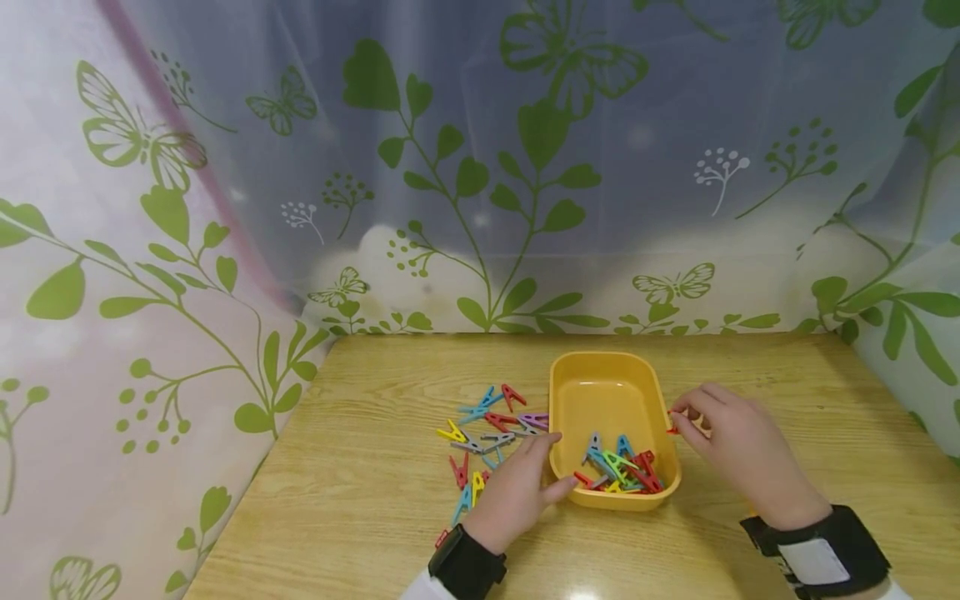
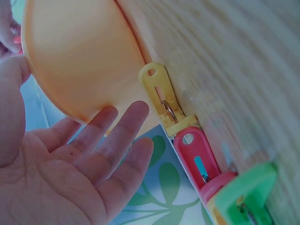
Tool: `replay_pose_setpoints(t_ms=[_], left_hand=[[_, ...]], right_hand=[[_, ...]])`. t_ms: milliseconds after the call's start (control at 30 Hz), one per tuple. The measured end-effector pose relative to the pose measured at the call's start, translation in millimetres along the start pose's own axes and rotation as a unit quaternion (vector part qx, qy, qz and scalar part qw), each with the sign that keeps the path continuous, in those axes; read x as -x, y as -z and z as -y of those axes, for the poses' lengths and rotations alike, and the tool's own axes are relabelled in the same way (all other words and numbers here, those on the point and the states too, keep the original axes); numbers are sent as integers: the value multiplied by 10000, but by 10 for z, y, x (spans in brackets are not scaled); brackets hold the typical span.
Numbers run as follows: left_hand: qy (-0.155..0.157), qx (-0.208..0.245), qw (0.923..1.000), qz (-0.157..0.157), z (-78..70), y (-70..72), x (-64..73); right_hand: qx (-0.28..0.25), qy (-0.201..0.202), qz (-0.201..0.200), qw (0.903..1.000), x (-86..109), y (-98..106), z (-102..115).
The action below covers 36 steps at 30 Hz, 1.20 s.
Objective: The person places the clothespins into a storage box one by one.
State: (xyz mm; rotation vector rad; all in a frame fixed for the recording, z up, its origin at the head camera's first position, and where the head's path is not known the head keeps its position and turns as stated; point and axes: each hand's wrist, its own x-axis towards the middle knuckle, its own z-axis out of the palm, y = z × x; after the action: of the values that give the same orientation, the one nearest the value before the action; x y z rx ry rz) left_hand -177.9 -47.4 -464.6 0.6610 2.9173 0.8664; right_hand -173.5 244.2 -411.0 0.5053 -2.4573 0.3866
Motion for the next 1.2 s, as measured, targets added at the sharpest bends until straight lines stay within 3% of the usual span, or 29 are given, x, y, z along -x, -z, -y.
replay_pose_setpoints(t_ms=[133, 267, 500, 933, 1200], left_hand=[[15, 18, 10000, 12, 3, 2, -1], [53, 21, 10000, 31, -8, 7, -2], [46, 22, 10000, 34, -7, 6, 4], [3, -31, 10000, -5, -11, 5, 7], [-2, -18, 10000, -16, -14, 8, 9]], right_hand=[[-138, 708, -64, 9974, 3, -87, 183], [-167, 1060, 131, 9941, 16, -165, 306], [-126, 774, 685, 9946, 54, -250, 401], [148, 531, 1205, 9912, 88, -330, 380], [66, 513, 1302, 9901, 103, -353, 378]])
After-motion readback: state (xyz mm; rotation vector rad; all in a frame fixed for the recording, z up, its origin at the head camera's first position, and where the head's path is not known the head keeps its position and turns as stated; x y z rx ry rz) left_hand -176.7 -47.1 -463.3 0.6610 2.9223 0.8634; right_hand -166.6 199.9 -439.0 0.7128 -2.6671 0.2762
